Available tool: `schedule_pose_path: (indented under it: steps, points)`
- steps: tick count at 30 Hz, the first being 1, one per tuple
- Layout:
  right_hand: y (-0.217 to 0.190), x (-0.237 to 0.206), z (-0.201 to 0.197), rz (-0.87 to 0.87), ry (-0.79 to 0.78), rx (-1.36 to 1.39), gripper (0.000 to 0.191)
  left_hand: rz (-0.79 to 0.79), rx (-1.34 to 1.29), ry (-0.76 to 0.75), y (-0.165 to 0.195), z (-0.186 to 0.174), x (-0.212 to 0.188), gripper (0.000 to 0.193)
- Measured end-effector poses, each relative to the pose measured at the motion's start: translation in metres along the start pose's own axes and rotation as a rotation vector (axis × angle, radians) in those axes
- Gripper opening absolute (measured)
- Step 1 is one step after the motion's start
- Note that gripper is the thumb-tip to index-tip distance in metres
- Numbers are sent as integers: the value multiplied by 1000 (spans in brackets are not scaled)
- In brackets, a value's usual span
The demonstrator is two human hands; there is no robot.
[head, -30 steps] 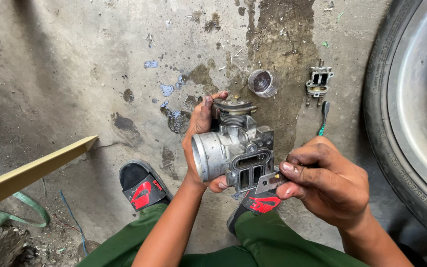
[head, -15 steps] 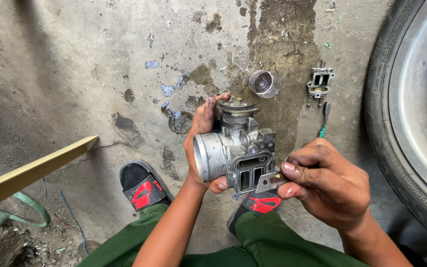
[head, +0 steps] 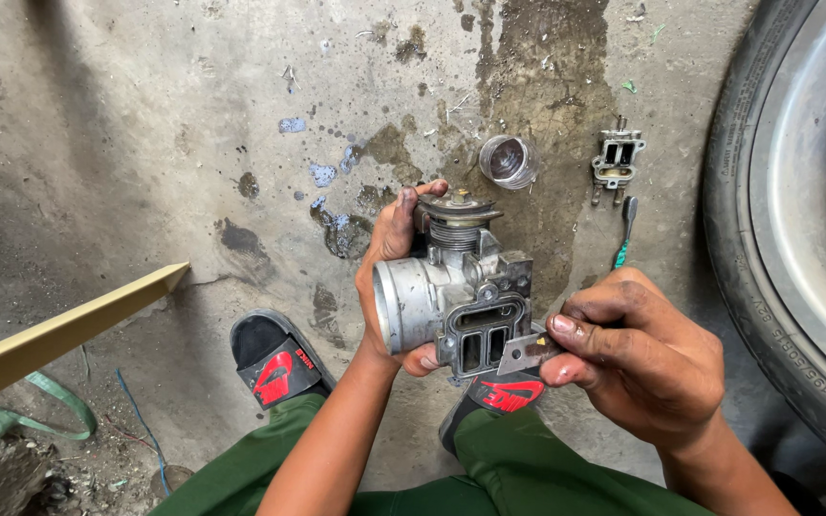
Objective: The person holds a carburetor and scrubs its exterior and interior surfaces with a toothbrush. They rotate the carburetor to access different areas, including the intake throat and mounting flange, while seated on the floor.
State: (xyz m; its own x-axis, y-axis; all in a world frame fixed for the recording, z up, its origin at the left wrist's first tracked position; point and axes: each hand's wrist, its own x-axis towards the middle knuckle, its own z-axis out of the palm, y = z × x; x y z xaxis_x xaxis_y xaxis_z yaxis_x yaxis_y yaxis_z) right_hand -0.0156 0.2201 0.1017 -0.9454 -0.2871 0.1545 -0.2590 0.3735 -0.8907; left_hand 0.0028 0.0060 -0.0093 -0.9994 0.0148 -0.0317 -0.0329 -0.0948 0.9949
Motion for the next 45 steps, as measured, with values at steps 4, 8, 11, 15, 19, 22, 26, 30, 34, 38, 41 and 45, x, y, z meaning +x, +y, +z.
schedule_pose_path:
  steps: [4,8,11,15,19,22,26,30,34,38,41,45]
  points:
    - [0,-1,1,10,10,13,34,27,31,-8,2,-1,3,56]
    - [0,-2,1,-12,-30,14,35,72,25,-14,9,-4,6,65]
    - [0,-2,2,-11,-37,15,36,139,-7,-22,10,-5,6,79]
    - [-1,-1,4,8,9,21,33,1,46,9,3,-4,4,60]
    - [0,0,3,2,7,1,34,23,52,1,4,-3,6,62]
    - [0,0,2,-5,-22,1,34,88,9,-15,13,-1,11,73]
    - [1,-2,3,-7,0,21,35,-193,-8,58,22,1,18,96]
    - [2,-1,4,12,12,5,35,-84,4,10,18,-4,15,115]
    - [3,1,0,-5,-46,-20,39,37,-5,-24,7,-9,5,111]
    - [2,3,-7,29,-42,28,36,4,-39,-49,0,-9,-1,114]
    - [3,3,-9,82,-18,37,18,-8,-42,-67,-1,-8,-1,116]
    - [7,4,-11,97,-55,68,11,-30,-30,-76,-1,-4,-1,118]
